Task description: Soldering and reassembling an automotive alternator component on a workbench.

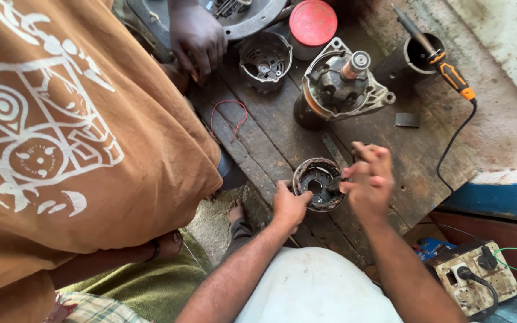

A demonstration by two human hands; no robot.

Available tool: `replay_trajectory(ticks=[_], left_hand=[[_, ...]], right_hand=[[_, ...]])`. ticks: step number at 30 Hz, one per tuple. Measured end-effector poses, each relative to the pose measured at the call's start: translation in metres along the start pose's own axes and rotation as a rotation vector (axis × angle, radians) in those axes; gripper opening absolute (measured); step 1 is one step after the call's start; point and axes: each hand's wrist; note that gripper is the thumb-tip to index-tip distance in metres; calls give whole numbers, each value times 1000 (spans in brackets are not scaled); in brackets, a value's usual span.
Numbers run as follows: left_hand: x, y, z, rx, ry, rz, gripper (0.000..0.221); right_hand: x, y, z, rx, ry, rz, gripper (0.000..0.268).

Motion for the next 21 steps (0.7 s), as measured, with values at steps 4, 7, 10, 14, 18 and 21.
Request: replay_trajectory(ticks=[4, 7, 10, 14, 18, 21], left_hand=[[1, 8, 10, -8, -21, -5, 53], [1, 13, 15, -23, -36, 13, 53], [3, 20, 20, -31, -59, 37, 52], [7, 28, 21, 96, -228, 112, 51], [10, 33, 27, 168, -306, 149, 53], [10, 31, 27, 146, -256, 157, 52]], right_hand=[[76, -5, -13, 26, 231, 6, 50], [126, -12, -25, 58, 544, -326, 42], [139, -15, -49, -91, 200, -270, 31], [125, -18, -84, -540, -430, -36, 28], [86, -34, -133, -811, -700, 98, 46], [80, -38, -184, -411, -888, 151, 40]])
Point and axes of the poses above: each hand's wrist, its own y-axis towards the middle knuckle, its own x-axis out of the back of the hand, z = x × y, and after that the axes turned 7 degrees about -x, right-handed
